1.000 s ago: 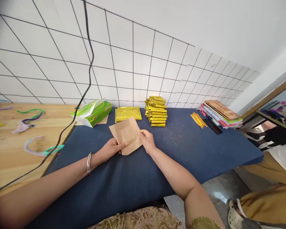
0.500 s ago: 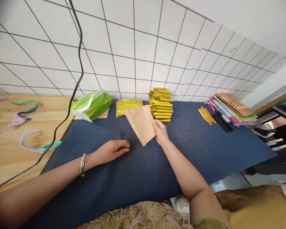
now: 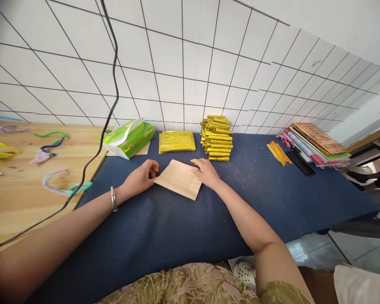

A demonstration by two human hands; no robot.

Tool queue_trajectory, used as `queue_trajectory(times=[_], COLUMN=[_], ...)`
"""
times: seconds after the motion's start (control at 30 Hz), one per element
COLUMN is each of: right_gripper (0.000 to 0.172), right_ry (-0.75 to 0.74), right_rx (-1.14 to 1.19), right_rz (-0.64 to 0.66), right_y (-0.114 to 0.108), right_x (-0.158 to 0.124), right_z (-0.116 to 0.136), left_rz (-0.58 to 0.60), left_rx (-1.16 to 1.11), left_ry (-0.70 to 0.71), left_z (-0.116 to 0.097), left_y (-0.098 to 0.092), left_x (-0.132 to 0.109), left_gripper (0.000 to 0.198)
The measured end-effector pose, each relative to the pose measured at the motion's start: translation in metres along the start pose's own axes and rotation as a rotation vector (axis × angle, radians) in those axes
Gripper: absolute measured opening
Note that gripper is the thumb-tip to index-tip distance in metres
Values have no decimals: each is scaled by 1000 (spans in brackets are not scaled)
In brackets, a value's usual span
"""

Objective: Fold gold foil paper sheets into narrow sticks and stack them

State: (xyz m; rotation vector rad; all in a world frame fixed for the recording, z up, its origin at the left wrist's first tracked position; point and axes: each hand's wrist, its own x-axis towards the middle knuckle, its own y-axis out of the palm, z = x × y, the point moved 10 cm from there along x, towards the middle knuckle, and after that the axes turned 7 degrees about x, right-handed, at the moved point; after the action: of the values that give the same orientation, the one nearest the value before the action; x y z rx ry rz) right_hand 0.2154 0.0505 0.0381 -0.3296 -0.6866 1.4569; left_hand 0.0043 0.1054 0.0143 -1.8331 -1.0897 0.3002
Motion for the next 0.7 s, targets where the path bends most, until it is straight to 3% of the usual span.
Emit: queue_trajectory(times=[0.1,0.2,0.27,0.33,0.5,0.7], right_gripper=[39,50,67,65,26,23], right_ry=[-84,-168,-192,-187,-92,112], right_rx=[-240,-333,-378,-397,-289,-230], right_rz=[2,123,224,266,169,84], right_y=[-10,1,14,24,19,2], right_x=[-23,-57,-77,-87,-76,-42], right_z=[22,46,53,52,24,-14], left_rz=[-35,84,185,249,265,148], left_rx=[40,27,-22,-56,-59,-45], left_ry=[210,413,455,442,343,77], left_z=[-22,-42,-46,-45,-38,-28], left_y=[-5,4,13,19,24,18], left_x=[-1,-7,-10,-11,-9,6], left_gripper=[35,23,20,21,28,30])
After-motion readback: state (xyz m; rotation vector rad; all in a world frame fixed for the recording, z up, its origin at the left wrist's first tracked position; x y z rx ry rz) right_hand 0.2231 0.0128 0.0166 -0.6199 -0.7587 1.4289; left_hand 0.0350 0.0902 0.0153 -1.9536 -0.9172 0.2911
